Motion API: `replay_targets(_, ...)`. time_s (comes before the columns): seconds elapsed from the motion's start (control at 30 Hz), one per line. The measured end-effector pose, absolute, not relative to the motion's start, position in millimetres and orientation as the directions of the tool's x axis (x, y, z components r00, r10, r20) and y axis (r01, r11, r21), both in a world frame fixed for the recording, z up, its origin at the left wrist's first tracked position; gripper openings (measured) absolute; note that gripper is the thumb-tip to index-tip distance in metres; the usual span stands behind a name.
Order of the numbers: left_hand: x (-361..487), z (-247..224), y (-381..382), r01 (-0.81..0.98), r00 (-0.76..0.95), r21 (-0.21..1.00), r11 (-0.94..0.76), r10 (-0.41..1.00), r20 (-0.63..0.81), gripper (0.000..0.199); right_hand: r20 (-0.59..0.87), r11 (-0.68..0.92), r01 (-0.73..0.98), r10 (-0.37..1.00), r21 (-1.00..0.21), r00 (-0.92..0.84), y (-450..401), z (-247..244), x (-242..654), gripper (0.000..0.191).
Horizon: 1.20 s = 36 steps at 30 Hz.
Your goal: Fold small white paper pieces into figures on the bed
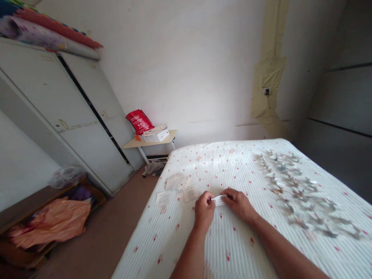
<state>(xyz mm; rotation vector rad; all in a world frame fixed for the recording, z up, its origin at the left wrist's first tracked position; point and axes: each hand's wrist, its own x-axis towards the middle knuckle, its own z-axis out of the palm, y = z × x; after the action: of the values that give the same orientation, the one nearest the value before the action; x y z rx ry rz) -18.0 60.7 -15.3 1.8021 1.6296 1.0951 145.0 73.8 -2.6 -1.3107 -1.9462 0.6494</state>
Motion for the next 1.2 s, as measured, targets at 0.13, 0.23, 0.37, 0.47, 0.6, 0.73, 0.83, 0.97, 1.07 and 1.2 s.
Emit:
replay_targets(0.13, -19.0, -15.9, 61.3, 0.56, -0.021, 0.811, -0.171, 0.975, 0.22, 0.014, 0.258, 0.353, 0.573, 0.935, -0.74, -0.243, 73.8, -2.3, 144.7, 0.025)
replay_targets(0.23, -18.7, -17.0, 61.1, 0.567, -0.037, 0.811, -0.144, 0.979, 0.199, 0.022, 0.257, 0.356, 0.604, 0.934, -0.713, -0.247, 74.1, -2.6, 144.5, 0.024)
replay_targets(0.37, -18.0, -17.5, 60.6, 0.62, -0.038, 0.775, -0.117, 0.983, 0.179, 0.03, 0.255, 0.366, 0.643, 0.93, -0.672, -0.263, 75.3, -4.1, 145.0, 0.024)
replay_targets(0.47, -17.7, -16.3, 60.0, 0.646, -0.037, 0.756, -0.106, 0.985, 0.17, 0.032, 0.257, 0.379, 0.667, 0.925, -0.642, -0.278, 76.2, -5.9, 145.4, 0.024)
replay_targets(0.6, -17.7, -15.0, 59.6, 0.648, -0.03, 0.754, -0.106, 0.986, 0.164, 0.032, 0.261, 0.395, 0.678, 0.919, -0.619, -0.296, 76.7, -8.3, 145.8, 0.024)
replay_targets(0.73, -17.7, -13.5, 59.3, 0.668, -0.025, 0.737, -0.1, 0.987, 0.156, 0.032, 0.271, 0.406, 0.689, 0.914, -0.601, -0.303, 77.1, -9.8, 146.3, 0.024)
replay_targets(0.83, -16.8, -10.3, 58.5, 0.712, -0.025, 0.697, -0.079, 0.99, 0.138, 0.033, 0.266, 0.407, 0.702, 0.913, -0.584, -0.308, 77.0, -9.2, 145.3, 0.023)
replay_targets(0.97, -13.0, -5.1, 57.3, 0.81, -0.019, 0.584, -0.052, 0.993, 0.114, 0.034, 0.247, 0.372, 0.794, 0.926, -0.481, -0.285, 75.2, -6.1, 140.2, 0.023)
replay_targets(1.07, -8.4, -3.0, 56.8, 0.876, -0.013, 0.48, -0.047, 0.993, 0.121, 0.034, 0.232, 0.327, 0.87, 0.939, -0.369, -0.255, 73.1, -3.3, 135.6, 0.021)
replay_targets(1.2, -2.8, -2.1, 56.2, 0.924, 0.006, 0.378, -0.062, 0.989, 0.15, 0.032, 0.208, 0.288, 0.916, 0.949, -0.278, -0.236, 70.7, -0.2, 131.9, 0.021)
